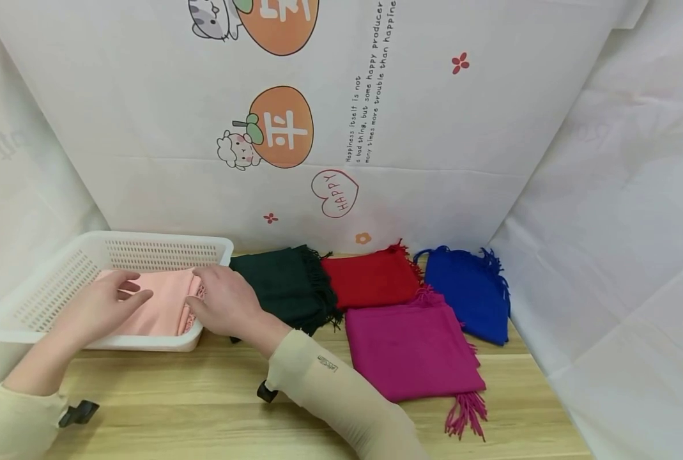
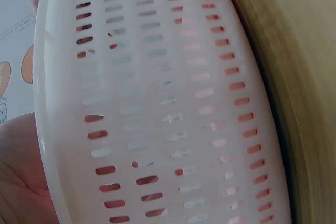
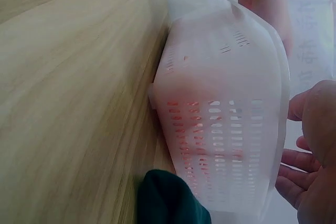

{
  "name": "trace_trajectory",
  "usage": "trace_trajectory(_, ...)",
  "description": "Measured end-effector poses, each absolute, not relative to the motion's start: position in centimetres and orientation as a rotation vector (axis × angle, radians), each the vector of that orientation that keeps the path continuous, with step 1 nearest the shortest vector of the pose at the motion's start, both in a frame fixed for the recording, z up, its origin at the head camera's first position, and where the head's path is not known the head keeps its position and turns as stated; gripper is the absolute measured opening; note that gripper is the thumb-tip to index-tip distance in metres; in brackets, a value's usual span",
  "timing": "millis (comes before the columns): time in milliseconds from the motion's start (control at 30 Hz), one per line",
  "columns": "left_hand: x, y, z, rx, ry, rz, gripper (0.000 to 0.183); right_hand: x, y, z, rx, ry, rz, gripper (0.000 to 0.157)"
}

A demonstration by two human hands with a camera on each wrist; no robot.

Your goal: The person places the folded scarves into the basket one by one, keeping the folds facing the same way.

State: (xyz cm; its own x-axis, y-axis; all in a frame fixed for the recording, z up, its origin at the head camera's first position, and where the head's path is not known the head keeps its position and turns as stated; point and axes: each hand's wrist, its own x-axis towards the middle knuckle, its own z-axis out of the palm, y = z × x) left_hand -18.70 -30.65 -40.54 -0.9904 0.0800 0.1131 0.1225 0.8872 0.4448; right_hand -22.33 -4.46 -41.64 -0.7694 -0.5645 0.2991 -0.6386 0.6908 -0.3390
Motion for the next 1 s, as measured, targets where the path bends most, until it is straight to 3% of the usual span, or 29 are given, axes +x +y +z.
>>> trace_trajectory(1000, -17.3, -25.7, -40.7, -0.206, -2.921, -0.798, 0.072, -21.8, 2.3, -42.5, 0.964, -2.73, 0.681, 0.063)
